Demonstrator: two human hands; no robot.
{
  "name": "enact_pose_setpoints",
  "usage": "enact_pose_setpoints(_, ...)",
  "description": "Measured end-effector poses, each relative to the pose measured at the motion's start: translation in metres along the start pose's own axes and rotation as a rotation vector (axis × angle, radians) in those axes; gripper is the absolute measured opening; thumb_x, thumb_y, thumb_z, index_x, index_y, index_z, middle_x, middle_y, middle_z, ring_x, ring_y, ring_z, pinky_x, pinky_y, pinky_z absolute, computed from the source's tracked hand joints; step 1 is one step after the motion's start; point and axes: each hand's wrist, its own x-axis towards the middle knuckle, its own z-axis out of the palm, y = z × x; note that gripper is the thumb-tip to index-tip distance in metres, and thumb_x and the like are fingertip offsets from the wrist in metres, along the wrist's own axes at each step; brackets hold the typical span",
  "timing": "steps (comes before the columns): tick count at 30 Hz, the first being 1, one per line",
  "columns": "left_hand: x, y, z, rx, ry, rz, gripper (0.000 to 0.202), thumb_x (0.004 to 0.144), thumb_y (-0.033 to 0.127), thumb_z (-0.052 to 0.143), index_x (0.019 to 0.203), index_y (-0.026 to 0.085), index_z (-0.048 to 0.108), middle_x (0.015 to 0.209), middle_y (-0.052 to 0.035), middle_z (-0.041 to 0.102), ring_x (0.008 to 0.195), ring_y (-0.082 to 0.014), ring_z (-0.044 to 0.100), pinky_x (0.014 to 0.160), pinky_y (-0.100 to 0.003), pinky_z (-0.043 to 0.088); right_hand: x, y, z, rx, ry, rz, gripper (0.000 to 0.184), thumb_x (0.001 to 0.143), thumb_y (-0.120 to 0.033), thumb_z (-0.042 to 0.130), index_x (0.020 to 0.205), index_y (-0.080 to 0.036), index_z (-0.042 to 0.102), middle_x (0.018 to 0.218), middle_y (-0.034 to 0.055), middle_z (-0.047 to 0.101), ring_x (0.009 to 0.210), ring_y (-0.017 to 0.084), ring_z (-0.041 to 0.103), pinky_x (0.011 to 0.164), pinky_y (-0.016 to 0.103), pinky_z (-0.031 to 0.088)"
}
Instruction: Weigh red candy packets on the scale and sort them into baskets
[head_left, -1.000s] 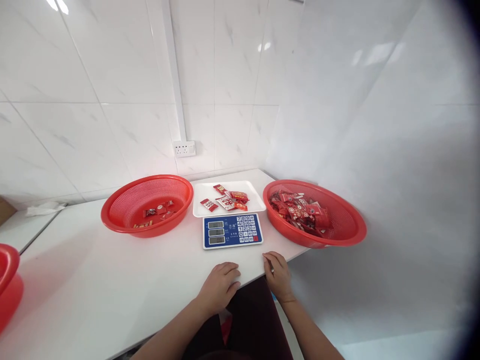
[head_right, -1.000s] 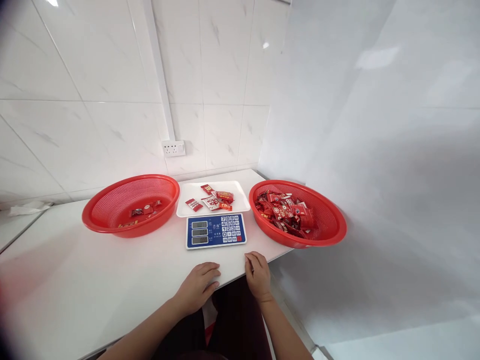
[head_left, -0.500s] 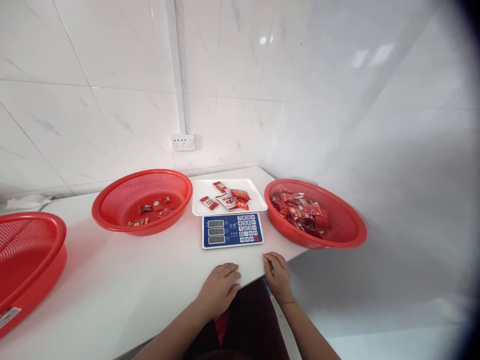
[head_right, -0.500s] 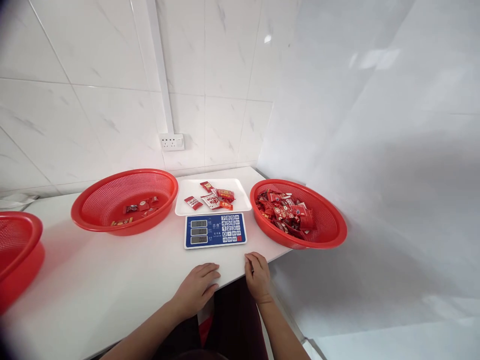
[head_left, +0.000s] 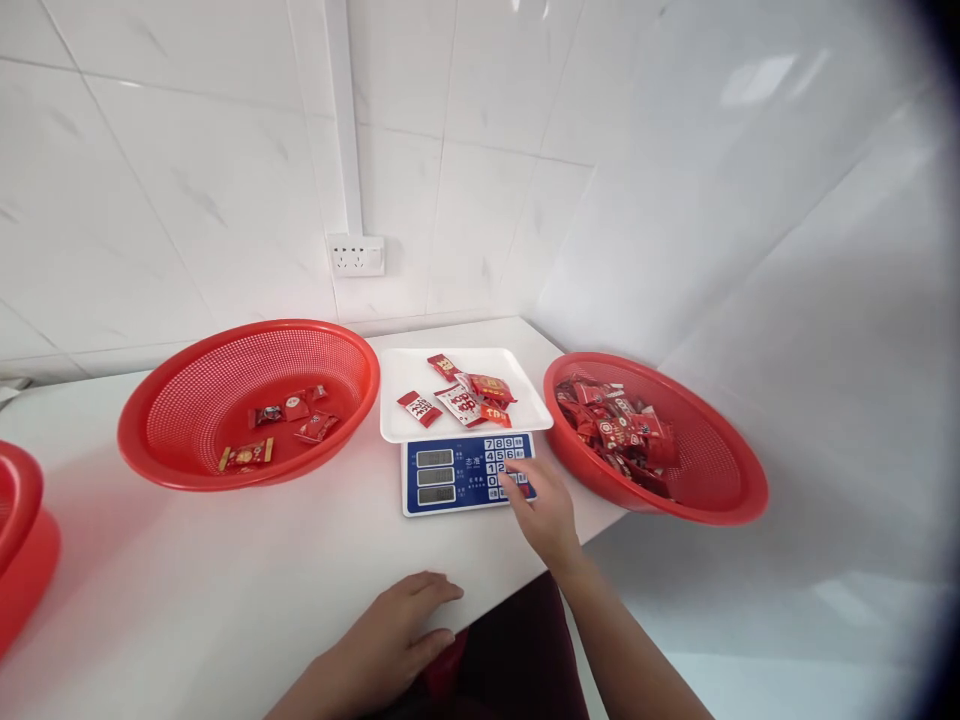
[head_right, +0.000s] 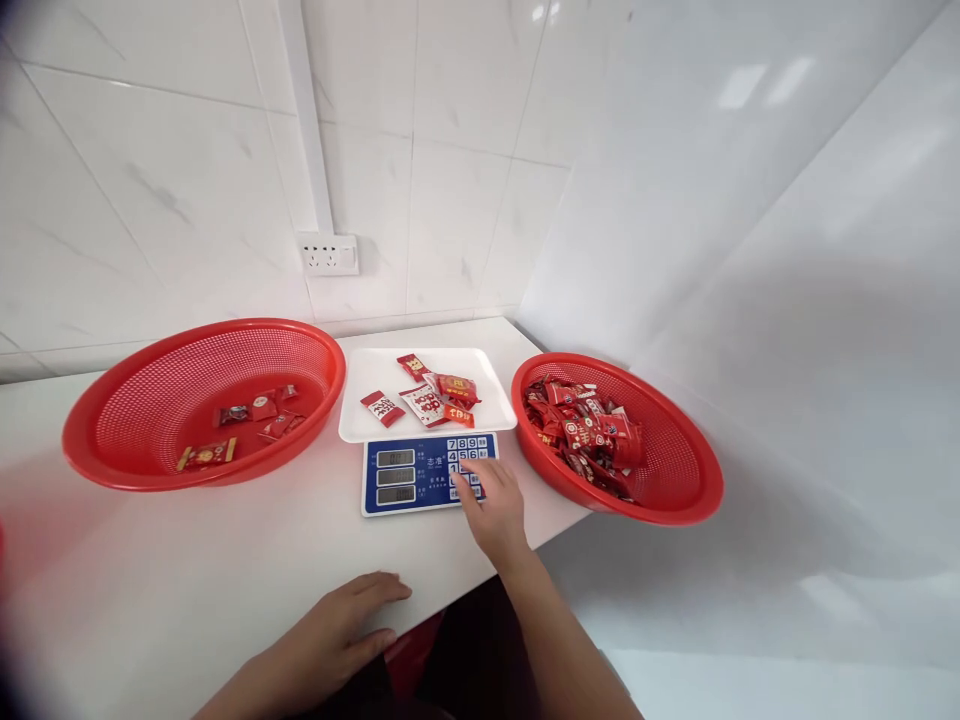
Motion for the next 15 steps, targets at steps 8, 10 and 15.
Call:
enact_pose_setpoints(8, 0.011, 0.006, -0.015, -0.108, -0.028, -0.095, 0.038, 0.081, 0.029, 0.05, 0.119, 0.031, 0.054, 0.121, 0.0005, 0.059, 0.109, -0.0187, 0.053, 0.097, -0.031, 0.04, 0.1, -0.024, 0.023, -0.301, -0.315, -0.08, 0.032, 0.082, -0.038, 0.055, 0.106, -0.017, 0.061, 0.102, 0.0098, 0.066, 0.099, 0.027, 0.055, 0.084, 0.041, 0.04)
enact_pose_setpoints(10, 0.014, 0.008, -0.018, -0.114, -0.037, -0.114, 0.038, 0.08, 0.028, 0.05, 0.118, 0.029, 0.055, 0.119, -0.0006, 0.06, 0.107, -0.0191, 0.054, 0.095, -0.03, 0.041, 0.109, -0.025, 0.026, -0.378, -0.41, -0.066, 0.034, 0.08, -0.037, 0.056, 0.106, -0.016, 0.061, 0.101, 0.0101, 0.067, 0.098, 0.027, 0.056, 0.084, 0.04, 0.039)
enact_pose_setpoints(15, 0.021, 0.014, -0.02, -0.117, 0.017, -0.123, 0.038, 0.08, 0.029, 0.05, 0.117, 0.027, 0.056, 0.118, -0.0021, 0.06, 0.108, -0.0205, 0.054, 0.096, -0.031, 0.04, 0.116, -0.024, 0.027, -0.494, -0.469, -0.122, 0.018, 0.079, -0.02, 0.05, 0.086, -0.018, 0.067, 0.082, 0.0077, 0.069, 0.084, 0.023, 0.059, 0.079, 0.035, 0.039)
